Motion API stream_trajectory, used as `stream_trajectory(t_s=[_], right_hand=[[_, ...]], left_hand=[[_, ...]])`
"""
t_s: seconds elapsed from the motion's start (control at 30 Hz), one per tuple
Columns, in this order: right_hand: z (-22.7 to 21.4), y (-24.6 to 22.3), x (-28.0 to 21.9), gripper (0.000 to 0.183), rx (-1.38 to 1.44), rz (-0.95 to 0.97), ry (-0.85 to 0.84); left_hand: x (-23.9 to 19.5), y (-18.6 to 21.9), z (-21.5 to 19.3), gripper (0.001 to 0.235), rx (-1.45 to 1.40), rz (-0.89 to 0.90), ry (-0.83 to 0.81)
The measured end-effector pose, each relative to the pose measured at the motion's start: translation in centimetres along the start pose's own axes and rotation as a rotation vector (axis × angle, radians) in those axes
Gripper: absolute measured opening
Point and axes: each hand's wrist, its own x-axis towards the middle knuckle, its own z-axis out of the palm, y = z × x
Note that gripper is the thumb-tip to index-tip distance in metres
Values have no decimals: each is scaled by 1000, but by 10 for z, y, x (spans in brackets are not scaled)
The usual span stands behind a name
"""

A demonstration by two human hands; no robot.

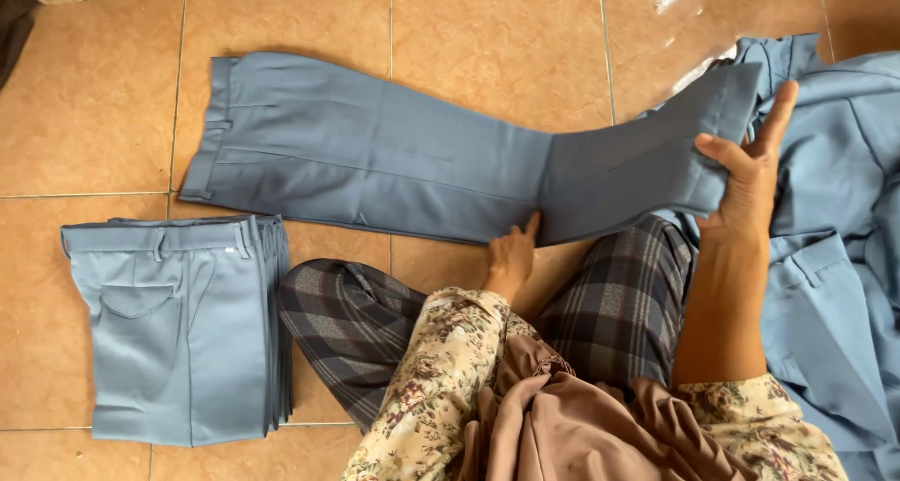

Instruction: The person sits on a tiled floor and folds several pairs of light blue trousers by hand. Each pair is laid flat, folded lengthwise, then folded into a compact rectangle and placed on a growing stack to the left.

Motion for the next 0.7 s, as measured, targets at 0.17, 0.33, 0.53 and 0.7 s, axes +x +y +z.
stream_trajectory(t_s=[0.17,0.33,0.53,0.7], right_hand=[[59,35,35,116,185,58,-84],[160,78,-6,75,53,-2,-392],[154,197,-6,93,-235,236,-571],[59,258,33,60,-549,162,-271]], left_hand=[[-33,28,-4,81,-445,157,-123],[-38,35,29,71,-822,-46,-94],[-34,13,36,61,-1582,-250,-277],[-44,-11,9,63,-1269,-156,-458]])
